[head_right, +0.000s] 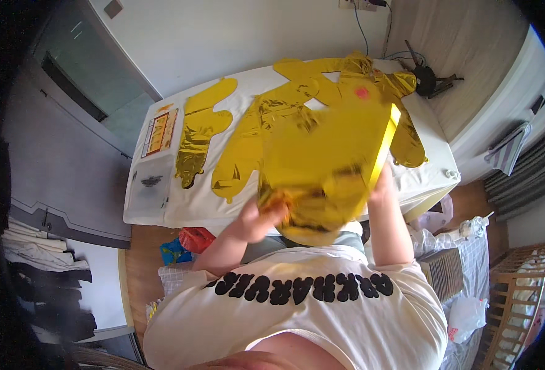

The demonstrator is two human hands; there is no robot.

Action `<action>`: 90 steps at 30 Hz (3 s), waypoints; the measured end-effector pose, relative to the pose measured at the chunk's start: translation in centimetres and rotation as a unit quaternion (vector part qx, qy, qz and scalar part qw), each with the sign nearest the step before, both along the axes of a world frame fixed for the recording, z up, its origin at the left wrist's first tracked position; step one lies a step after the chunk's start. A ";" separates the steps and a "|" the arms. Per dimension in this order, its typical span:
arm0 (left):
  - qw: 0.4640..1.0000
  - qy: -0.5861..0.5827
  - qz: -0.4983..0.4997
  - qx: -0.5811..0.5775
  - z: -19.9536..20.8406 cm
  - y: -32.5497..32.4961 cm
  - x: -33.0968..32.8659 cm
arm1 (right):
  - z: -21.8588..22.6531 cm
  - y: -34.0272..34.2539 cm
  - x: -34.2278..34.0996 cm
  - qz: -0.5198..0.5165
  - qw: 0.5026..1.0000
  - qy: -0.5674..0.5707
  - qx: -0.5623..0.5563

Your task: Folding gold metallic foil balloons on a white table.

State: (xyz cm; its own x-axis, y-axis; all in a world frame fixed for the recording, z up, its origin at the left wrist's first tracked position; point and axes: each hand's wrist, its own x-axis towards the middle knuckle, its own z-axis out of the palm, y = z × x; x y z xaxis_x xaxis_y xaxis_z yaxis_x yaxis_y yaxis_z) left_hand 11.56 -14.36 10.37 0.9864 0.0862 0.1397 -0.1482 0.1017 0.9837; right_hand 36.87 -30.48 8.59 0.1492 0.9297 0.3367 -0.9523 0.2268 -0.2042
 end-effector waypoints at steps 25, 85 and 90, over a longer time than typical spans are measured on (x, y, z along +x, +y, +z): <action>0.679 0.228 0.198 0.669 -5.9 16.1 13.6 | -6.6 11.5 5.2 -0.371 0.347 -0.837 -0.202; 0.767 0.103 0.210 0.598 -9.1 24.0 10.4 | -6.5 11.5 5.6 -0.340 0.402 -0.817 -0.233; 0.775 0.113 0.198 0.590 -9.0 24.0 10.4 | -6.4 11.4 5.7 -0.338 0.406 -0.816 -0.234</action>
